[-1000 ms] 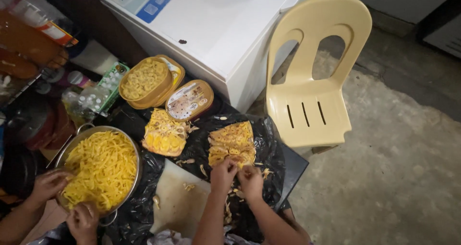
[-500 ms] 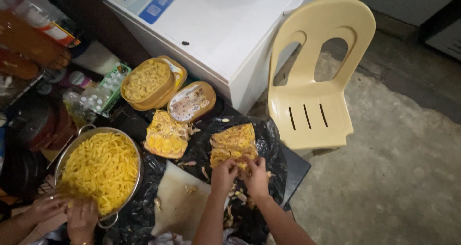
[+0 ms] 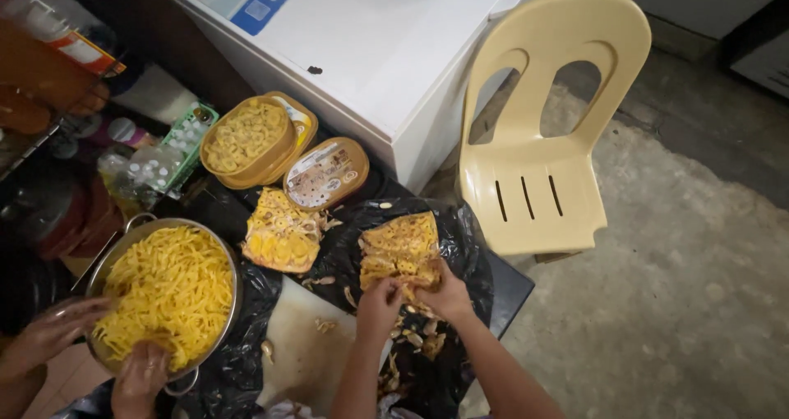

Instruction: Shredding jackfruit into smaller pieces by hand.

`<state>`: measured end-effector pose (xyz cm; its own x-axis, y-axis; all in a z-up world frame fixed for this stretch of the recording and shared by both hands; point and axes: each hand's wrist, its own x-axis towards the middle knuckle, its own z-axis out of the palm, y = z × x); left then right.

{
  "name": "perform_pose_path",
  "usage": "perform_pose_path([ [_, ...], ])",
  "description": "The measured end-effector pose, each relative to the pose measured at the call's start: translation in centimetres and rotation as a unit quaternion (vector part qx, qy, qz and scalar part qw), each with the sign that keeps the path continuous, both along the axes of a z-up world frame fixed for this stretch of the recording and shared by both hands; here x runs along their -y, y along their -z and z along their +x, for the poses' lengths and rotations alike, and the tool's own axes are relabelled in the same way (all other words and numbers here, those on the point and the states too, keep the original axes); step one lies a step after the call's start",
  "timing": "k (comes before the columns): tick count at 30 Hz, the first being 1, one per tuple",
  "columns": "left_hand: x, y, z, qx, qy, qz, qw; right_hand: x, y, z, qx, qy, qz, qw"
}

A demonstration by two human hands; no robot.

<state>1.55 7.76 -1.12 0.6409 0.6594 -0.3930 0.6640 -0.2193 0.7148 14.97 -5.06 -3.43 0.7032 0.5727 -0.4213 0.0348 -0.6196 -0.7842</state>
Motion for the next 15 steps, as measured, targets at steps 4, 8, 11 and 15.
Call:
perform_pose_path([
  [4,1.5,-0.9,-0.3,-0.031,-0.006,-0.034,0.999,-0.3,1.7,-1.2,0.082,-0.018,0.008,0.996],
  [8,2.0,-1.0,-0.2,-0.031,0.016,0.035,0.999,-0.2,0.7,-2.8,0.07,0.043,0.003,0.997],
  [11,3.0,-1.2,0.0,-0.015,0.029,0.073,0.997,0.8,0.7,-3.1,0.081,0.03,0.028,0.996],
  [15,4.3,2.1,0.8,0.019,-0.003,0.097,0.995,0.5,1.4,-2.9,0.173,-0.036,-0.011,0.984],
])
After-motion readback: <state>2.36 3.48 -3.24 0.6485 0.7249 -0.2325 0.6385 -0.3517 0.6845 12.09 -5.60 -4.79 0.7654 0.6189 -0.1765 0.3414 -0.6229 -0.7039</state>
